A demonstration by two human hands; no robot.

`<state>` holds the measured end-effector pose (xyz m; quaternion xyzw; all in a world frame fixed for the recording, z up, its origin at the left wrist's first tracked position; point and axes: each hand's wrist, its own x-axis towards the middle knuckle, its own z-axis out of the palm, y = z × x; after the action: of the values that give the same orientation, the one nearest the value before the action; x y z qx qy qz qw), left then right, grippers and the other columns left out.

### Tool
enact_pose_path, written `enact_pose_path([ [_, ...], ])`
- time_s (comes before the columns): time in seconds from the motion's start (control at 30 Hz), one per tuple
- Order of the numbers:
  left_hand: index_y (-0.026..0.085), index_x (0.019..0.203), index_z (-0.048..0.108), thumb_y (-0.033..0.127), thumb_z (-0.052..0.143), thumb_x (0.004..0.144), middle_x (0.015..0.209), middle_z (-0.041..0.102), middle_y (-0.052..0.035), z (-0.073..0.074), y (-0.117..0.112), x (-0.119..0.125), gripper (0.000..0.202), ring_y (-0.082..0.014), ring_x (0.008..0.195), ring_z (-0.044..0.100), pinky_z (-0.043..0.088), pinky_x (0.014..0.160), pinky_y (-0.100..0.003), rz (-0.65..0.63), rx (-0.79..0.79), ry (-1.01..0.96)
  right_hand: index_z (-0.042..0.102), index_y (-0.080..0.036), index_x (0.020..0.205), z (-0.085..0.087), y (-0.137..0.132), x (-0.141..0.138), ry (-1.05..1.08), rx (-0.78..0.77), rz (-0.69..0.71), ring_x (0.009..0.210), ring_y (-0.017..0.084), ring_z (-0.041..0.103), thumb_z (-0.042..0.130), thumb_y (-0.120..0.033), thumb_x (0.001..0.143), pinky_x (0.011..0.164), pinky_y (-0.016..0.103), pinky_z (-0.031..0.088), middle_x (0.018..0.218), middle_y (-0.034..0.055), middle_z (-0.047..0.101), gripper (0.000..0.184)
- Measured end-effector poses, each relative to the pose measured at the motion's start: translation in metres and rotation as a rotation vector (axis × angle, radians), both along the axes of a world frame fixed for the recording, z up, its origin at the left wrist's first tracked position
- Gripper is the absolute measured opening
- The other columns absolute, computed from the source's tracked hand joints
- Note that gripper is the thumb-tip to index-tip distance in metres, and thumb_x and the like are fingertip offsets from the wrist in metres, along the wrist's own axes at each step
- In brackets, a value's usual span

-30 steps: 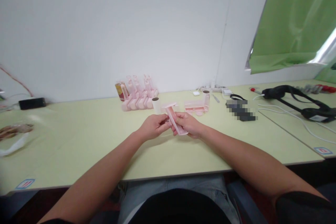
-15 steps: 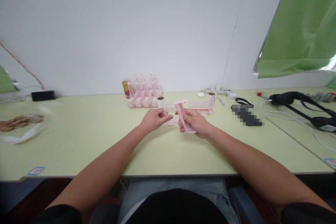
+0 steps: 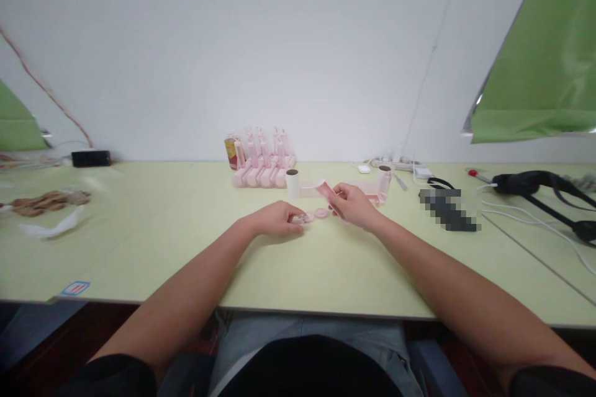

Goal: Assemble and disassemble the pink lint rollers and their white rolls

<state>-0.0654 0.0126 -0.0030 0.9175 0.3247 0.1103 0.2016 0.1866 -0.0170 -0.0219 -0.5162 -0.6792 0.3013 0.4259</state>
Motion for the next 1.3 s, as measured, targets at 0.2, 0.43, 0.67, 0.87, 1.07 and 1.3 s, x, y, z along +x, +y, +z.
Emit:
enact_pose_path([
  [0.2, 0.022, 0.075, 0.071, 0.051, 0.064, 0.069, 0.064, 0.066, -0.0010, -0.002, -0.004, -0.001, 0.030, -0.0162, 0.057, 0.055, 0.030, 0.054, -0.026, 0.017, 0.056, 0.135, 0.072, -0.017, 0.086, 0.018, 0.037, -0.013, -0.737, 0.330, -0.112, 0.081, 0.021, 0.058, 0.055, -0.038, 0.087, 0.072, 0.031, 0.039, 0.086, 0.0108, 0.067, 0.027],
  [0.43, 0.029, 0.129, 0.058, 0.070, 0.054, 0.072, 0.110, 0.069, -0.0116, -0.011, -0.006, 0.007, 0.071, -0.0295, 0.091, 0.065, 0.040, 0.069, -0.031, 0.088, 0.162, 0.301, 0.073, -0.014, 0.095, 0.012, 0.062, -0.041, -1.114, 0.271, -0.121, 0.093, 0.028, 0.059, 0.051, -0.030, 0.090, 0.079, 0.035, 0.040, 0.095, 0.0184, 0.068, 0.028],
  [0.67, 0.028, 0.114, 0.066, 0.074, 0.050, 0.072, 0.101, 0.071, -0.0108, -0.013, -0.007, 0.011, 0.063, -0.0279, 0.085, 0.065, 0.042, 0.069, -0.032, 0.101, 0.189, 0.301, 0.072, -0.010, 0.097, -0.002, 0.063, -0.049, -1.181, 0.220, -0.097, 0.096, 0.030, 0.061, 0.054, -0.026, 0.087, 0.083, 0.037, 0.041, 0.097, 0.0207, 0.069, 0.026],
  [0.87, 0.029, 0.121, 0.062, 0.074, 0.047, 0.074, 0.108, 0.069, -0.0098, -0.013, -0.006, 0.012, 0.067, -0.0278, 0.091, 0.065, 0.044, 0.071, -0.032, 0.111, 0.209, 0.335, 0.069, -0.011, 0.100, 0.000, 0.058, -0.052, -1.194, 0.190, -0.115, 0.097, 0.030, 0.062, 0.050, -0.027, 0.089, 0.082, 0.036, 0.042, 0.100, 0.0192, 0.069, 0.027],
  [1.07, 0.030, 0.128, 0.058, 0.076, 0.043, 0.075, 0.111, 0.069, -0.0090, -0.015, -0.003, 0.014, 0.071, -0.0294, 0.096, 0.065, 0.046, 0.075, -0.034, 0.120, 0.210, 0.371, 0.065, -0.016, 0.105, -0.001, 0.027, -0.042, -1.152, 0.187, -0.127, 0.093, 0.026, 0.062, 0.038, -0.029, 0.095, 0.077, 0.032, 0.041, 0.098, 0.0151, 0.069, 0.031],
  [1.3, 0.028, 0.135, 0.052, 0.075, 0.044, 0.076, 0.124, 0.064, -0.0103, -0.014, 0.001, 0.014, 0.076, -0.0303, 0.107, 0.062, 0.046, 0.081, -0.034, 0.115, 0.199, 0.333, 0.063, -0.016, 0.094, -0.020, -0.018, -0.035, -1.033, 0.268, 0.032, 0.090, 0.022, 0.059, 0.042, -0.026, 0.093, 0.078, 0.030, 0.038, 0.097, 0.0119, 0.068, 0.023],
])
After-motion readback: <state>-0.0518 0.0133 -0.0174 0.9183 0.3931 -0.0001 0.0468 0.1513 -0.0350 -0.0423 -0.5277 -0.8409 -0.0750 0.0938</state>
